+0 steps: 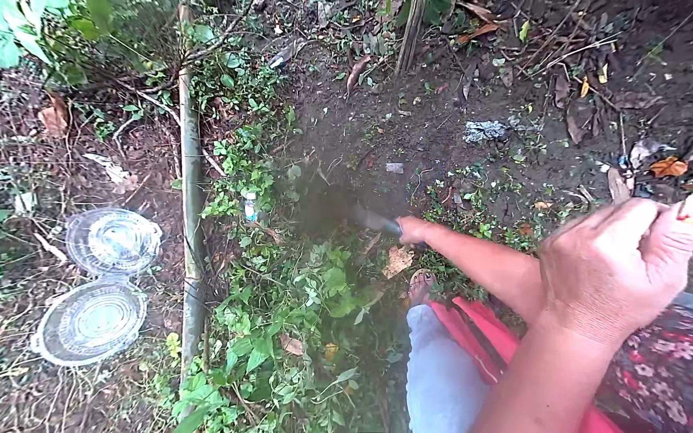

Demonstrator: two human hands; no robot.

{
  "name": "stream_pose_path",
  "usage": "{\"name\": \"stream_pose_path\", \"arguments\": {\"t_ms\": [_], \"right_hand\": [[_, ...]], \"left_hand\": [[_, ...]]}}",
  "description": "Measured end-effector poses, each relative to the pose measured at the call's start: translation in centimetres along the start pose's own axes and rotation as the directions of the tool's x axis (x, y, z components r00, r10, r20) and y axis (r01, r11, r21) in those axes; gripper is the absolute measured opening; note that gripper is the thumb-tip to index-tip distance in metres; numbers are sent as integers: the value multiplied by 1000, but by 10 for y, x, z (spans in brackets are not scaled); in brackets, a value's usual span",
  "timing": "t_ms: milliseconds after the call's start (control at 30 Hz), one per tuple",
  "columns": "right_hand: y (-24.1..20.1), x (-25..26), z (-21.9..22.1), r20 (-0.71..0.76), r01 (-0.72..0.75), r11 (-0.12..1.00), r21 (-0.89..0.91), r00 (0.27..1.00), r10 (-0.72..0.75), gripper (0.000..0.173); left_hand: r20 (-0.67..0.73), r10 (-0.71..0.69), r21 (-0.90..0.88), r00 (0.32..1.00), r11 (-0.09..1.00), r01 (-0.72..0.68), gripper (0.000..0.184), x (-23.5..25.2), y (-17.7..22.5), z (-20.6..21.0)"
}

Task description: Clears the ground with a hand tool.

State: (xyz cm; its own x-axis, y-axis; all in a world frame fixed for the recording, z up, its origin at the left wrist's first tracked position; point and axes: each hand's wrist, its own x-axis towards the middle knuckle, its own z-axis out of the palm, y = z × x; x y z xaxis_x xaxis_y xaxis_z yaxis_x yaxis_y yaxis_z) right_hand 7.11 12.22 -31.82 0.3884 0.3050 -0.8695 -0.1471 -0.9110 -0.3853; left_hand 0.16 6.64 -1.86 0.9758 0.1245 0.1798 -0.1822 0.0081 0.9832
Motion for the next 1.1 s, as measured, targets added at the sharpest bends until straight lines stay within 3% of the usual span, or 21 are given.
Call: {"name": "stream_pose_path", "arguments": {"t_ms": [67,167,233,333,433,500,533,567,633,700,767,833,933,1033,1100], "right_hand": [[7,-14,3,-6,105,982,-159,994,-107,52],[14,-35,-12,-123,104,979,-175,984,-127,51],[22,-41,-27,-275,54,996,-69,959,-72,52],[20,-38,-46,-504,91,951,296,861,75,56],[-6,-20,-54,-563,260,658,707,770,300,60],[-25,-7,-48,-497,308,463,831,785,370,57],[-28,-2,-41,-449,249,481,841,816,363,56],[-25,1,-32,-388,129,597,791,862,328,55],[-5,12,-19,-218,-112,881,460,947,234,55],[9,12,-19,-136,-121,977,176,980,146,60],[20,4,-31,-167,-82,993,83,981,95,62],[24,-11,-48,-236,-63,991,114,968,89,59],[20,-22,-59,-386,-13,927,376,907,169,61],[-2,-13,-50,-423,59,744,666,851,311,63],[-11,-10,-37,-353,-27,763,646,875,330,62]], "left_hand": [[40,41,8,998,999,-41,22,-1,0,3],[27,57,-6,998,998,-57,22,2,1,1],[2,58,-18,998,998,-58,23,2,1,0],[7,64,-22,998,998,-64,23,1,3,-2],[14,68,-27,998,997,-67,23,1,4,-1],[9,67,-39,998,997,-66,24,3,4,-3],[-5,61,-47,998,997,-61,24,4,4,-4],[-26,51,-53,998,997,-53,25,4,2,-5],[-49,26,-56,998,998,-29,27,3,0,-5],[-31,30,-42,999,999,-31,26,1,-2,0],[22,59,-23,998,998,-58,23,0,-2,3],[35,75,-19,997,997,-74,22,1,0,3],[12,61,-40,998,997,-61,23,2,1,2],[27,56,-33,998,998,-55,24,1,1,4],[20,52,-27,998,998,-51,24,1,1,4]]}}
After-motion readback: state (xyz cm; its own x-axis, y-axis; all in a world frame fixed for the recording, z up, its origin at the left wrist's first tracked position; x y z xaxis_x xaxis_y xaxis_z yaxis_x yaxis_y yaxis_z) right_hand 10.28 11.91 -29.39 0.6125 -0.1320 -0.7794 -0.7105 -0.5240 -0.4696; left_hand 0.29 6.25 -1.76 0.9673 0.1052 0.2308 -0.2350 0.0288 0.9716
